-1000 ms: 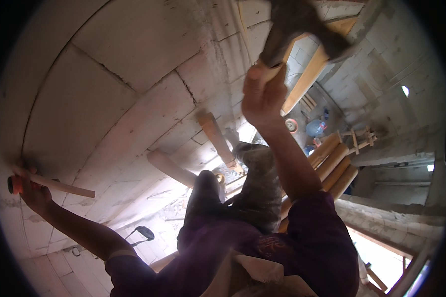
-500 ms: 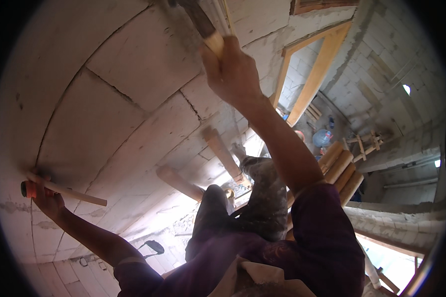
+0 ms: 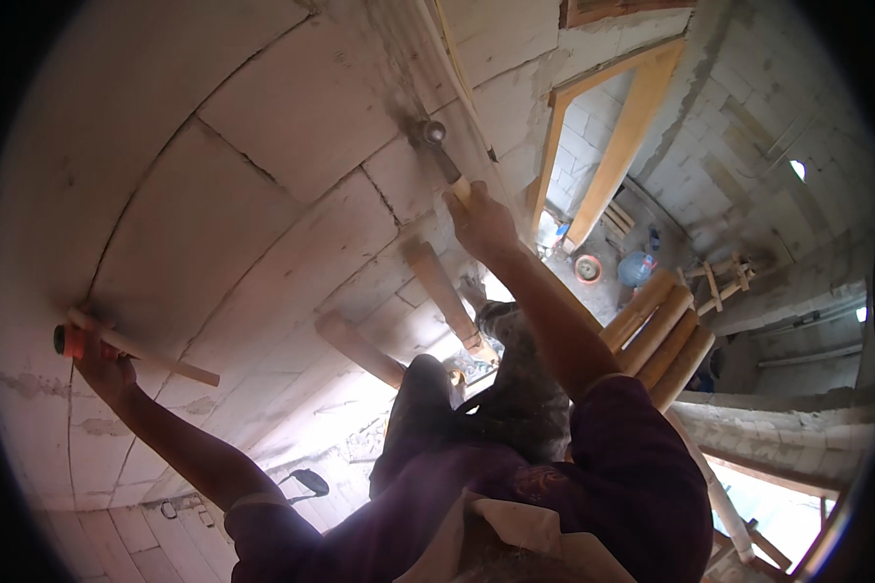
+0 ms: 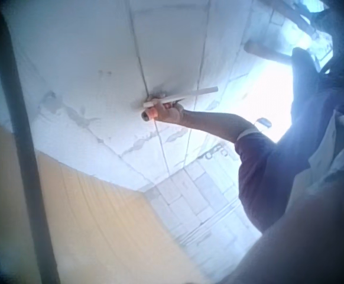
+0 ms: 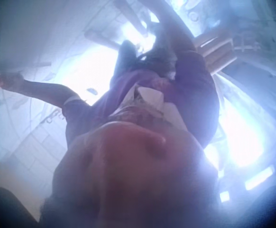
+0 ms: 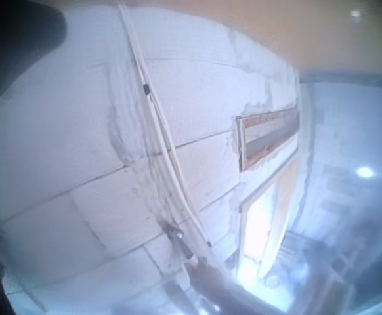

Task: The person is installing electrical conduit on a wall. They use a hammer to drive nails into the wall to secure the conduit in place.

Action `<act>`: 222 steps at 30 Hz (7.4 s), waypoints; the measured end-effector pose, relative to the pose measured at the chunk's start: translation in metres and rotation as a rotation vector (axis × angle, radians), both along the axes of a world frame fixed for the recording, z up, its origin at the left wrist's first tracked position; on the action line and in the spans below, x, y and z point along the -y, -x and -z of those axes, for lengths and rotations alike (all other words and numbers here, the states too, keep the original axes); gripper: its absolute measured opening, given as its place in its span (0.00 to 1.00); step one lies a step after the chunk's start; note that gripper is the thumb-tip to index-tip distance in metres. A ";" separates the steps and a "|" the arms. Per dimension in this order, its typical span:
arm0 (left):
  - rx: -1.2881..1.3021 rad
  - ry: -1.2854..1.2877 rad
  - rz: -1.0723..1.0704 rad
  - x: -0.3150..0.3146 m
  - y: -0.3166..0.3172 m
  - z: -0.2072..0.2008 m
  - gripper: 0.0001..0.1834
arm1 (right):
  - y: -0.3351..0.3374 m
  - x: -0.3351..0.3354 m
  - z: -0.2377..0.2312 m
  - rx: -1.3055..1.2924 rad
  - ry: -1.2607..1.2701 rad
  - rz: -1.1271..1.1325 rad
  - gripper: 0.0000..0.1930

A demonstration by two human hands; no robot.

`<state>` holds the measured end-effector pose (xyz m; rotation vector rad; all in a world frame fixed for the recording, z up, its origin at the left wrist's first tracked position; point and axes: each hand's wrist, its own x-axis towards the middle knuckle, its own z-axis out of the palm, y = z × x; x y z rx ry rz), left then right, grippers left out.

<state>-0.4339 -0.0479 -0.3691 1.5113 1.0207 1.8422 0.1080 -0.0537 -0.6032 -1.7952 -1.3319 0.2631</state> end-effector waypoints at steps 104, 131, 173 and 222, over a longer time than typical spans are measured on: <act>-0.022 0.026 0.119 0.003 -0.024 -0.009 0.14 | -0.039 0.075 0.095 0.231 0.042 -0.045 0.22; -0.200 0.494 0.655 0.026 -0.368 0.187 0.18 | -0.032 0.456 0.189 -0.592 0.734 0.579 0.17; -0.363 -0.255 -0.423 0.038 -0.197 -0.073 0.07 | 0.007 -0.018 -0.023 -0.101 -0.103 -0.090 0.13; -0.256 -0.103 -0.505 0.011 -0.063 -0.062 0.14 | 0.048 -0.085 0.011 -0.040 -0.513 0.231 0.06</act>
